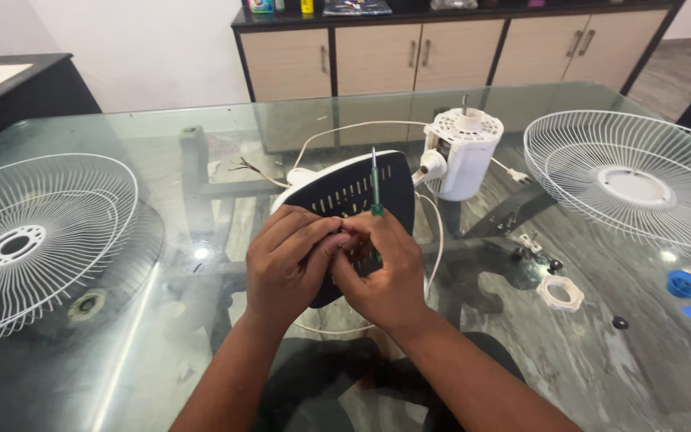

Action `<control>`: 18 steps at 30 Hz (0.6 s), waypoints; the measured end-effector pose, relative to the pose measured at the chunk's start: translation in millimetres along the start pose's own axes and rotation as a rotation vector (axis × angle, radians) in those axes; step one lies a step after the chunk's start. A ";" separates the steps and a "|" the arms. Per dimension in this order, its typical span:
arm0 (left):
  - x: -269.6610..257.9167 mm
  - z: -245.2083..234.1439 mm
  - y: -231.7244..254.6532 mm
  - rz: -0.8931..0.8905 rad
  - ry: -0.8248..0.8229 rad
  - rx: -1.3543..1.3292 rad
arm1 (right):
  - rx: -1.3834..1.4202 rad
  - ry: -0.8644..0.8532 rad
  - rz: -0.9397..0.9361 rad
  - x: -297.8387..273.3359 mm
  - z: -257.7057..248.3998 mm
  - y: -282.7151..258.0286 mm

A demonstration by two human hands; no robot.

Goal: The person uses a screwdriver to remove screws from the back cover of a small electric fan. They then separate the cover from the fan body, exposing the internal wiring and switch.

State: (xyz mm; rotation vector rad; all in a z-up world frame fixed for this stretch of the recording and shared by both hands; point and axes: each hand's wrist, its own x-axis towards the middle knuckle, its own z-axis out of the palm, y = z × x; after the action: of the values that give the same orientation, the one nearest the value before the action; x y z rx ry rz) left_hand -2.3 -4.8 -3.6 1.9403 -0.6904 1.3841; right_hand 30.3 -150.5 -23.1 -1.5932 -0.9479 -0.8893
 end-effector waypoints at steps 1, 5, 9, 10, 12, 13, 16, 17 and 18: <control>-0.2 0.9 0.2 -0.026 0.004 -0.017 | -0.015 0.006 0.005 0.0 0.9 1.1; -5.0 1.6 3.1 -0.146 0.000 -0.059 | -0.003 0.005 0.056 -4.6 3.1 3.4; -6.0 5.6 4.1 -0.174 -0.002 -0.058 | 0.015 0.007 0.066 -4.0 0.2 8.9; -7.4 5.9 4.7 -0.189 0.003 -0.071 | 0.000 0.014 0.046 -5.5 -0.2 9.1; -8.2 7.7 4.7 -0.215 0.013 -0.098 | -0.028 0.031 0.004 -5.9 -0.7 10.5; -7.8 8.2 4.2 -0.232 0.011 -0.103 | -0.031 0.034 -0.016 -5.3 -0.6 11.2; -8.8 10.4 4.1 -0.267 0.014 -0.107 | -0.043 0.044 -0.058 -6.0 -2.7 11.5; -9.2 10.7 4.2 -0.267 0.021 -0.096 | -0.046 0.048 -0.063 -6.3 -3.2 10.9; -8.6 10.5 3.4 -0.263 0.029 -0.083 | -0.047 0.055 -0.071 -5.5 -2.8 10.5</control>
State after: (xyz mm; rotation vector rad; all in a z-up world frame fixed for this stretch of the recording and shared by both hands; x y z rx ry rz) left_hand -1.1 -14.6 -13.6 1.8661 -0.4527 1.2004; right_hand 37.3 -155.6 -31.6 -1.5750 -0.9558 -1.0063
